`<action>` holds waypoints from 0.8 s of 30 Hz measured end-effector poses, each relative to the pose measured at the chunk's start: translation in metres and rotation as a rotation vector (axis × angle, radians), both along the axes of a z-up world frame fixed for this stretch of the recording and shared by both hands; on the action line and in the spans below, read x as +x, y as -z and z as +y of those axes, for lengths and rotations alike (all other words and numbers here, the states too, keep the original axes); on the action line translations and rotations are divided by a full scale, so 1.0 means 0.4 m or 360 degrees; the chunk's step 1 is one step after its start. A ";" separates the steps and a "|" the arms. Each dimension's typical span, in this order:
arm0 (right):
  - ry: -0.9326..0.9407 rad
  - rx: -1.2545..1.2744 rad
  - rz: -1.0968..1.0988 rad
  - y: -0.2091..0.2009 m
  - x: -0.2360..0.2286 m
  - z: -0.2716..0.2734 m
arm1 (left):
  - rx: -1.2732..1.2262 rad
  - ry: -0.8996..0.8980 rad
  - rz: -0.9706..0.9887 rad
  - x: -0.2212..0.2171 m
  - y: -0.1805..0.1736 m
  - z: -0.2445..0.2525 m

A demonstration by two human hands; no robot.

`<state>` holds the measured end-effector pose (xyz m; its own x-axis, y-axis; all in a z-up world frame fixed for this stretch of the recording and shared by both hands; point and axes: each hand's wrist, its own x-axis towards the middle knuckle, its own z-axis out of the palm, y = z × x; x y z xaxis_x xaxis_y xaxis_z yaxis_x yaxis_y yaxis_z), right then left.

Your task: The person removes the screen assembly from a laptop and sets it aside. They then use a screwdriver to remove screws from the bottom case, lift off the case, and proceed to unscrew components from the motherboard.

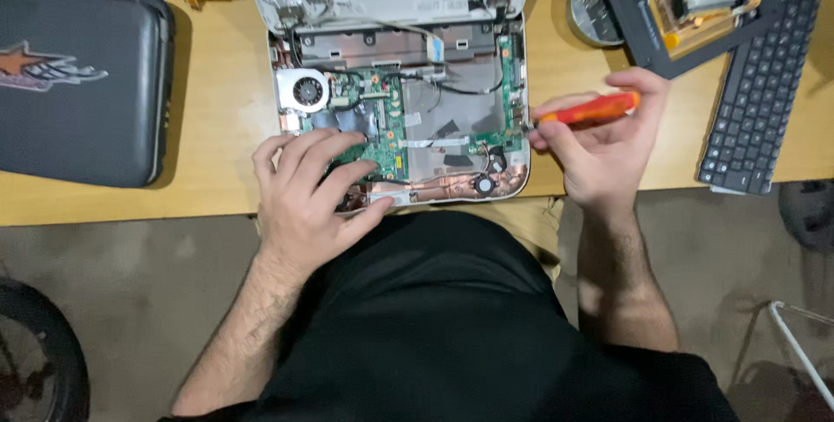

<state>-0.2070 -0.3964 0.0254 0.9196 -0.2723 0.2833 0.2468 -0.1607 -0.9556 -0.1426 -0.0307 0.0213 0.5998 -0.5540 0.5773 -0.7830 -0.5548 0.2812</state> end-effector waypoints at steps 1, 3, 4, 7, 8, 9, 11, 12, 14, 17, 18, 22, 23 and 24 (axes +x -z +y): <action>-0.0005 -0.0004 -0.0013 -0.001 -0.002 0.001 | -0.0004 -0.0005 -0.0013 0.000 -0.003 -0.001; 0.0247 0.0120 0.0081 -0.001 -0.008 0.004 | 0.0001 -0.0019 0.0036 -0.003 -0.004 -0.002; 0.0243 0.0116 0.0071 0.012 -0.008 0.007 | -0.0004 -0.0023 0.0026 -0.001 -0.007 -0.002; 0.0161 0.0033 -0.0077 0.042 -0.015 0.023 | 0.0025 -0.0005 0.0049 -0.004 -0.019 -0.005; 0.0101 -0.0043 -0.0184 0.046 -0.009 0.035 | 0.0051 -0.0002 0.0070 -0.005 -0.026 -0.006; 0.0041 -0.0118 -0.0292 0.049 -0.001 0.047 | 0.0077 0.0000 0.0089 -0.004 -0.033 -0.007; 0.0022 -0.0159 -0.0318 0.039 0.003 0.067 | 0.0105 0.0036 0.0043 0.008 -0.035 -0.003; -0.0004 -0.0198 -0.0339 0.035 0.005 0.079 | 0.0132 0.0065 0.0000 0.013 -0.034 0.000; 0.0000 -0.0308 -0.0415 0.043 0.020 0.084 | 0.0133 0.0102 0.0002 0.029 -0.020 0.012; 0.0031 -0.0515 -0.0510 0.069 0.017 0.083 | 0.0146 0.0136 0.0016 0.031 -0.012 0.018; 0.0059 -0.0622 -0.0541 0.077 0.014 0.080 | 0.0149 0.0132 0.0015 0.030 -0.012 0.017; 0.0065 -0.0658 -0.0538 0.087 0.010 0.083 | 0.0183 0.0087 -0.0054 0.020 -0.002 0.012; 0.0032 -0.0668 -0.0564 0.091 0.011 0.082 | 0.0179 0.0091 -0.0060 0.021 -0.003 0.010; -0.0001 -0.0679 -0.0589 0.095 0.012 0.079 | 0.0174 0.0095 -0.0065 0.023 -0.005 0.008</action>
